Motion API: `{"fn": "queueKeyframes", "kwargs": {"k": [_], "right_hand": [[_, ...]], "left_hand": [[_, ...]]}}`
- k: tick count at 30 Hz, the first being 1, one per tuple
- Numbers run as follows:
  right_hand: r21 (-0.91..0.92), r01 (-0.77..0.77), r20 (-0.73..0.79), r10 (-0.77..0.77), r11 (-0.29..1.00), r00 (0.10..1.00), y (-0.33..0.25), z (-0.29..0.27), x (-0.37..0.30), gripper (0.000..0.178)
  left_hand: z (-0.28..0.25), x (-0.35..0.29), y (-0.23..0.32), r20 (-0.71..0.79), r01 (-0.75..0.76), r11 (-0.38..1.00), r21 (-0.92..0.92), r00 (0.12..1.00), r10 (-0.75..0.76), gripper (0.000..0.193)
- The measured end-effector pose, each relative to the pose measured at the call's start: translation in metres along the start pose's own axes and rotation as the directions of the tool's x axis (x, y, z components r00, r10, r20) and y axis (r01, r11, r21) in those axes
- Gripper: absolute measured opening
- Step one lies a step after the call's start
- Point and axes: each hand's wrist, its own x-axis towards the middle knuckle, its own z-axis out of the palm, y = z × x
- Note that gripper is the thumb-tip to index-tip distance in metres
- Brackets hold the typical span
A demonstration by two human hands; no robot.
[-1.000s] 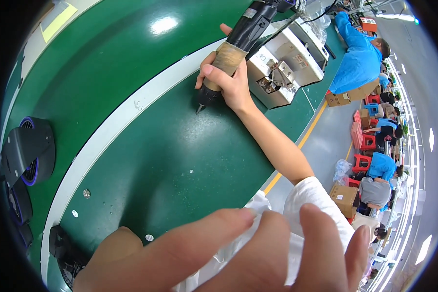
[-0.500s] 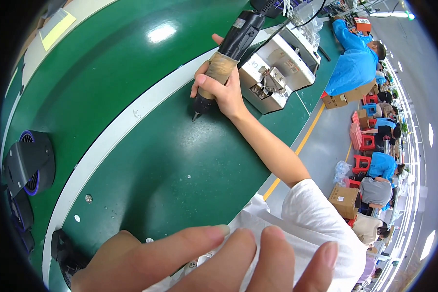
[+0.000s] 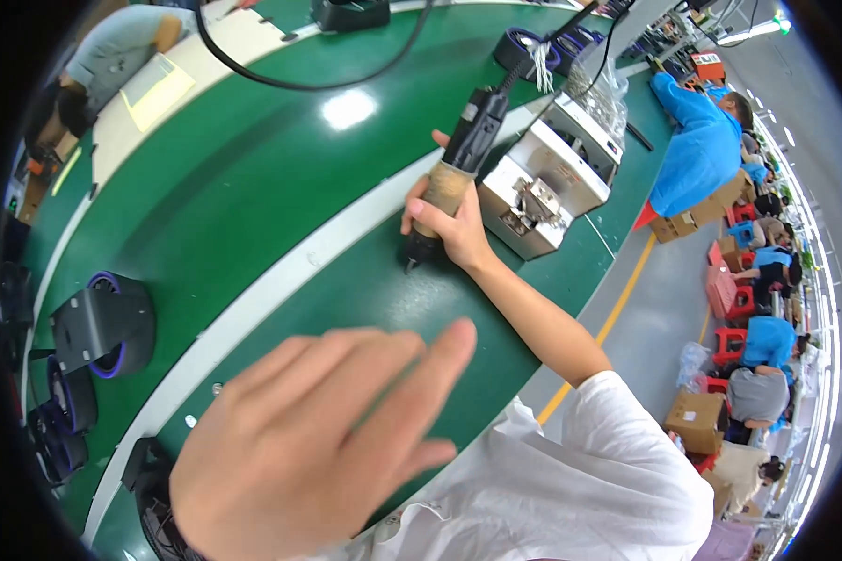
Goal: Assembling electronic components by using an electric screwdriver to fasten screws into grey plastic housings.
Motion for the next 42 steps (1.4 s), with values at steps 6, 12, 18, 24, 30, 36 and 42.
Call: {"fn": "queueKeyframes", "kwargs": {"k": [6, 12, 18, 24, 30, 36, 42], "right_hand": [[0.023, 0.03, -0.002, -0.03, 0.999, 1.0, 0.002, -0.02, -0.007, 0.09], [0.018, 0.014, -0.02, -0.014, 1.0, 1.0, 0.004, -0.027, -0.011, 0.087], [0.037, 0.056, 0.001, -0.056, 0.998, 0.998, 0.009, -0.025, -0.007, 0.086], [-0.011, 0.034, -0.009, -0.034, 0.999, 0.999, 0.015, -0.029, -0.005, 0.084], [-0.376, 0.243, -0.074, -0.29, 0.894, 0.954, 0.017, -0.03, -0.013, 0.081], [-0.68, 0.316, -0.053, -0.475, 0.661, 0.878, -0.011, -0.024, -0.028, 0.074], [-0.593, 0.428, -0.026, -0.547, 0.682, 0.837, -0.031, -0.024, -0.041, 0.066]], "left_hand": [[0.015, 0.016, -0.021, 0.067, 0.083, 0.995, 0.054, 0.994, -0.087, 0.05], [0.028, 0.03, -0.048, 0.182, 0.096, 0.981, -0.166, 0.981, -0.065, 0.047], [0.048, 0.048, -0.081, 0.208, 0.211, 0.962, -0.171, 0.963, -0.174, 0.046], [0.117, 0.082, -0.127, -0.165, 0.127, 0.931, -0.342, 0.967, -0.192, 0.047], [0.178, 0.091, -0.136, -0.393, 0.006, 0.967, -0.254, 0.913, -0.109, 0.057], [0.193, 0.078, -0.114, -0.38, -0.075, 0.984, -0.159, 0.925, 0.009, 0.077], [0.189, 0.07, -0.095, -0.484, -0.217, 0.957, -0.193, 0.869, 0.1, 0.081]]}}
